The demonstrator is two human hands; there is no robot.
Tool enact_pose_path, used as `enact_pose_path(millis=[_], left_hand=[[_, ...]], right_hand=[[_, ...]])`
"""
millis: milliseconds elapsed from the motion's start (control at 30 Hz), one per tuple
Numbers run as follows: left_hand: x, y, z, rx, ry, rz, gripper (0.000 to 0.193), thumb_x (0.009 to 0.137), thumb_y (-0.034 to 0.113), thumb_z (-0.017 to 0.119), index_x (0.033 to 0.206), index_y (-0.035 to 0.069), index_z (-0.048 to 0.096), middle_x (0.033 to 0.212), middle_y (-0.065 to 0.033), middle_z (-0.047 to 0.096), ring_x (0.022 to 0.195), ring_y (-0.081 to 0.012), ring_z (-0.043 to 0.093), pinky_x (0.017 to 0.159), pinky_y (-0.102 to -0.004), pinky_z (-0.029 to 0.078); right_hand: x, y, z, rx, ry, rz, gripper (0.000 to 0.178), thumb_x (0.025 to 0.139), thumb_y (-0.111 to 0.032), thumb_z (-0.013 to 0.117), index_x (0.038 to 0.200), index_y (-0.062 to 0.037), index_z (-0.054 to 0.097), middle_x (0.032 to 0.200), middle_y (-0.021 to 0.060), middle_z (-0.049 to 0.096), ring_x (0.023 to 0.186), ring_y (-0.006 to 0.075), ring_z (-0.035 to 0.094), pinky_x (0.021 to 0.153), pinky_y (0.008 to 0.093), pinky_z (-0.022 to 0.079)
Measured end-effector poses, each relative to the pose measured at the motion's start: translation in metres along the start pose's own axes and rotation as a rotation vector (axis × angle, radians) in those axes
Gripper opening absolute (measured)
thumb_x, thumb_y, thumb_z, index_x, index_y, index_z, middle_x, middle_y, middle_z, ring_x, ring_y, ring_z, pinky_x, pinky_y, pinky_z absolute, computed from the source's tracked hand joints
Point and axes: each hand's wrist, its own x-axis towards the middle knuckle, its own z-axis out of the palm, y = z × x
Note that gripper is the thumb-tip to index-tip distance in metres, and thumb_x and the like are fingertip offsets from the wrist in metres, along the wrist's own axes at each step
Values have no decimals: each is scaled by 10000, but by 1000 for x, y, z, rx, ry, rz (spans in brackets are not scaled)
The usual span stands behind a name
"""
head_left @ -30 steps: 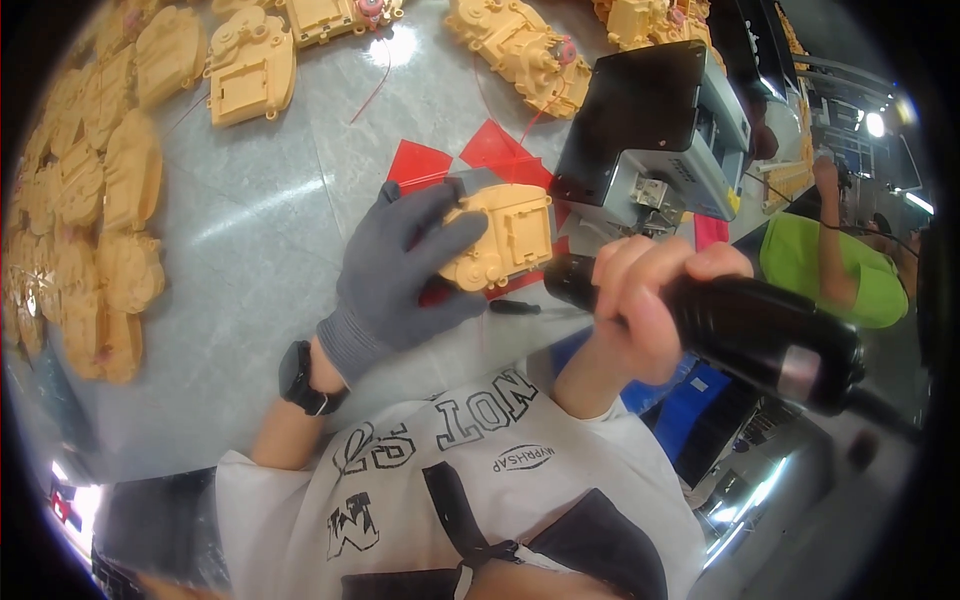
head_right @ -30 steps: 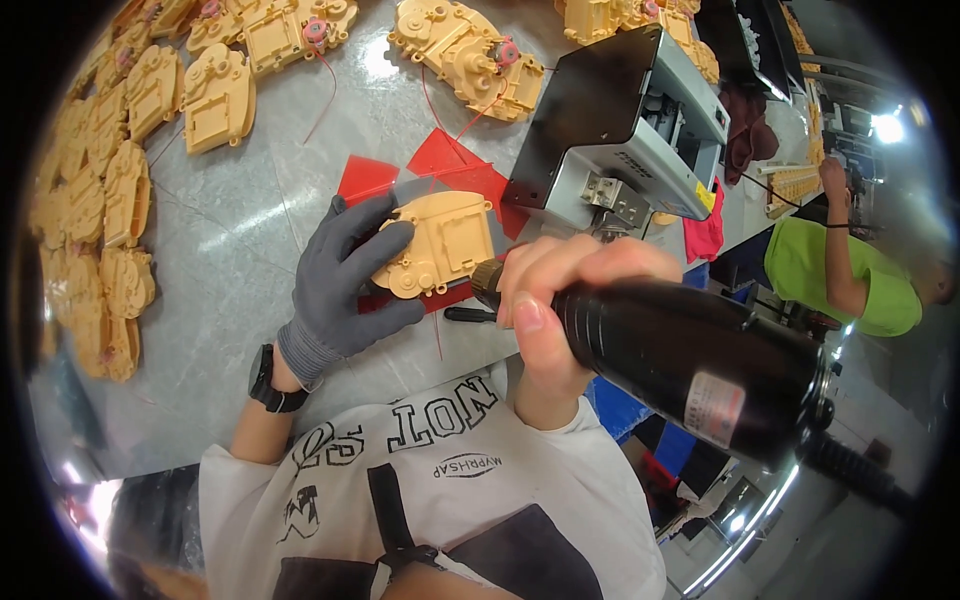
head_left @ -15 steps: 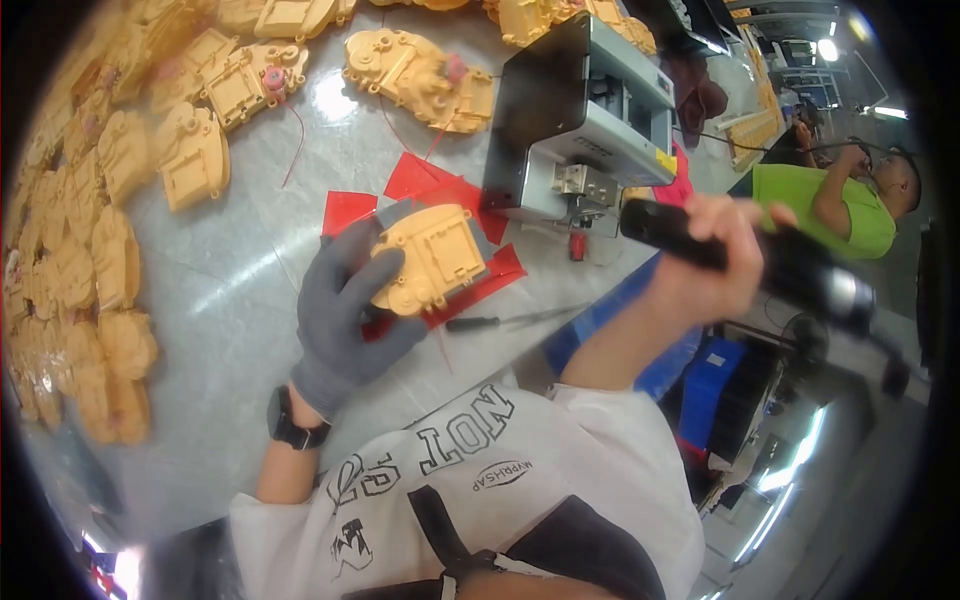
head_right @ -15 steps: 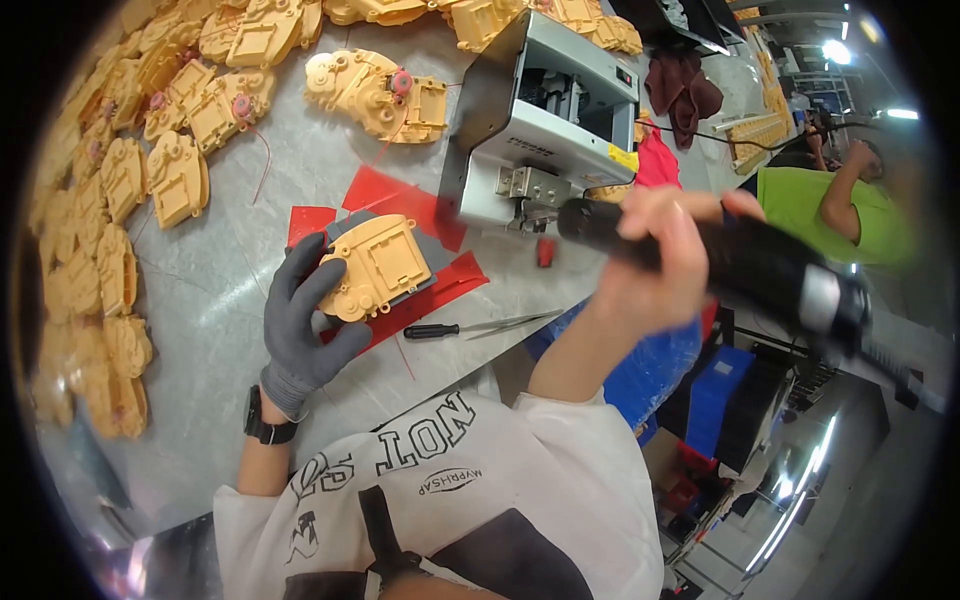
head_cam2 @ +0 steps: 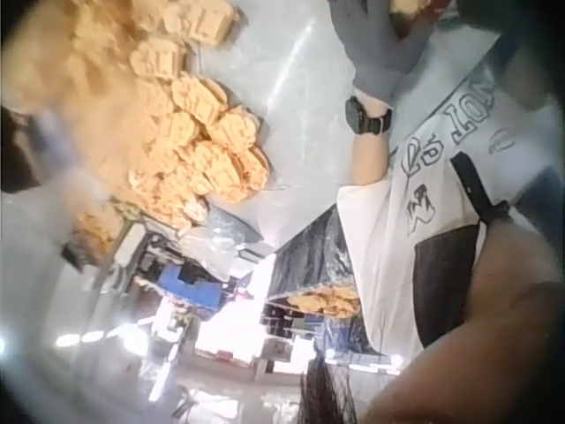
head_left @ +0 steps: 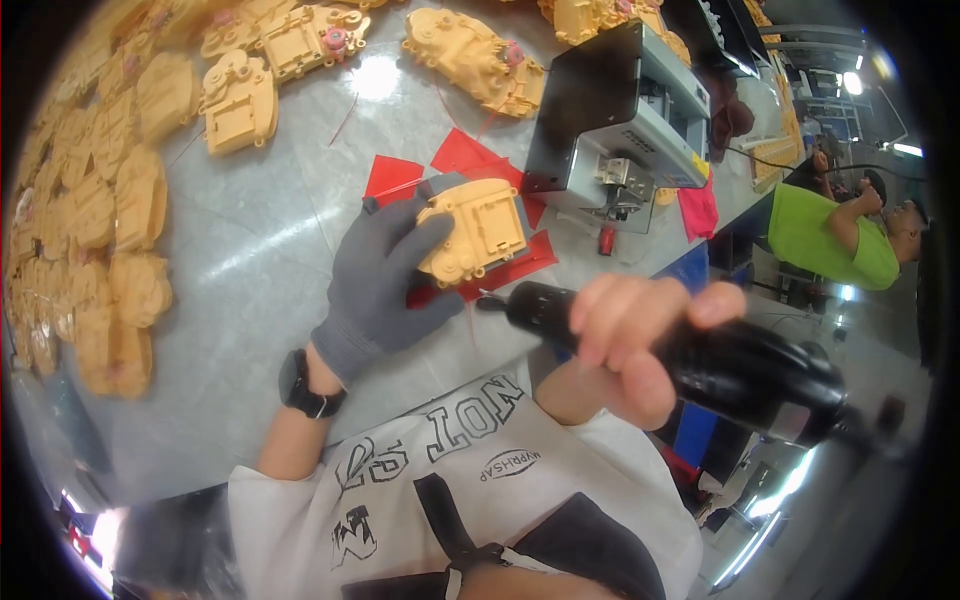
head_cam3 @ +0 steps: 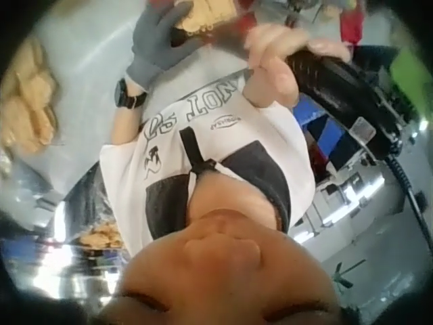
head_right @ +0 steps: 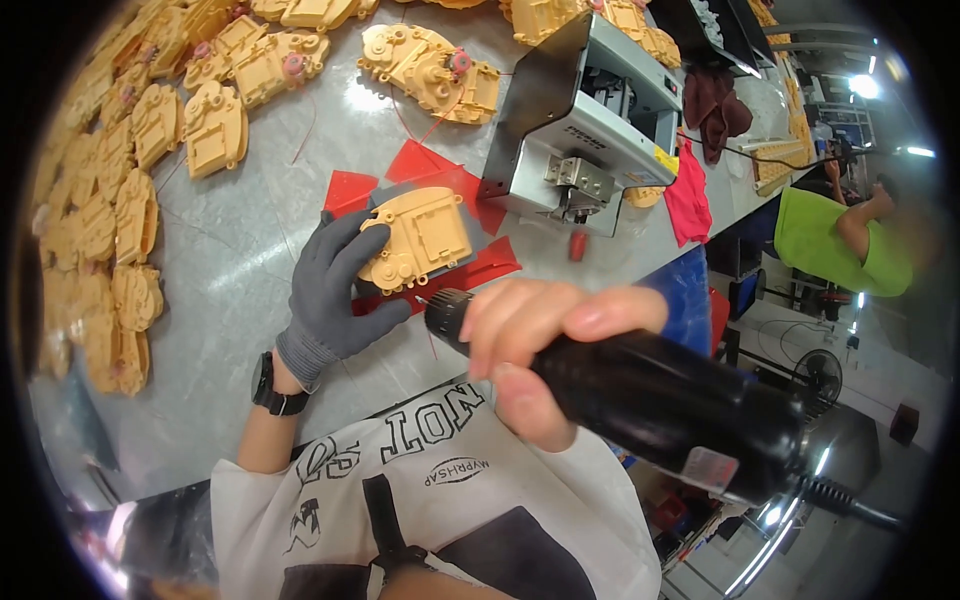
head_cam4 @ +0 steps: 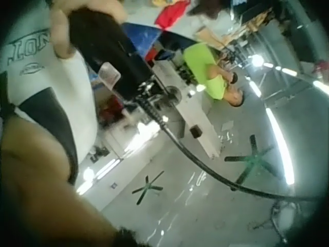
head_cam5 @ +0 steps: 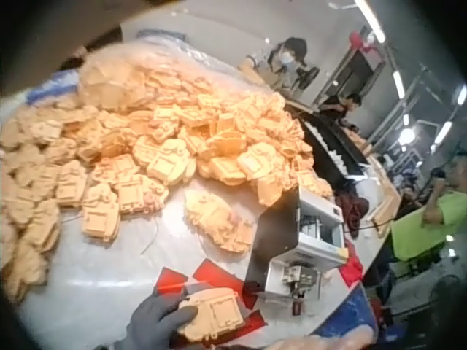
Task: The person assembles plastic casings by placing each piece into a mold fixture, driving screws into it using an electric screwdriver, and setting the completed casing back onto the table.
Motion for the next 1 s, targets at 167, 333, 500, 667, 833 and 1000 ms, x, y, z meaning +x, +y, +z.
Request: enact_pose_path(millis=[167,333,500,667,833,1000], left_hand=[[-6,-6,2,53,0,4,685,537,163,757,1163,82,490,1134,-163,505,992,-361,522,874,-441,412],[-3,-1,1,0,22,11,682,539,167,761,1162,96,493,1120,-160,506,969,-358,529,843,-440,428],[-5,-5,2,-7,48,-4,627,581,211,737,1152,123,494,1051,-118,488,975,-296,496,845,-426,404],[-6,-6,1,5,30,-30,614,587,223,735,1144,129,497,1041,-107,487,986,-287,491,864,-433,395],[-1,-5,3,-36,48,-15,601,593,227,734,1141,131,506,1040,-106,486,995,-284,485,874,-433,390],[-4,-1,5,-14,85,-5,586,596,224,737,1128,114,519,1029,-117,496,925,-311,506,813,-429,412]], right_hand=[[3,17,9,-31,-95,34,525,688,122,525,1119,-62,287,674,99,507,547,211,534,559,354,435],[2,23,23,-147,-29,152,495,702,111,553,1086,-57,290,681,94,505,554,193,516,574,330,444],[4,33,27,-180,-112,152,478,696,122,564,1047,-57,294,682,97,504,552,184,502,562,314,436],[5,37,30,-219,-167,190,469,694,127,562,1034,-55,295,688,103,503,544,179,489,559,319,432],[8,35,28,-165,-102,185,451,701,121,553,1020,-71,298,693,92,495,548,176,489,558,317,436],[0,37,36,-218,151,195,410,716,-31,611,1032,-95,358,611,52,472,471,175,462,505,330,413]])
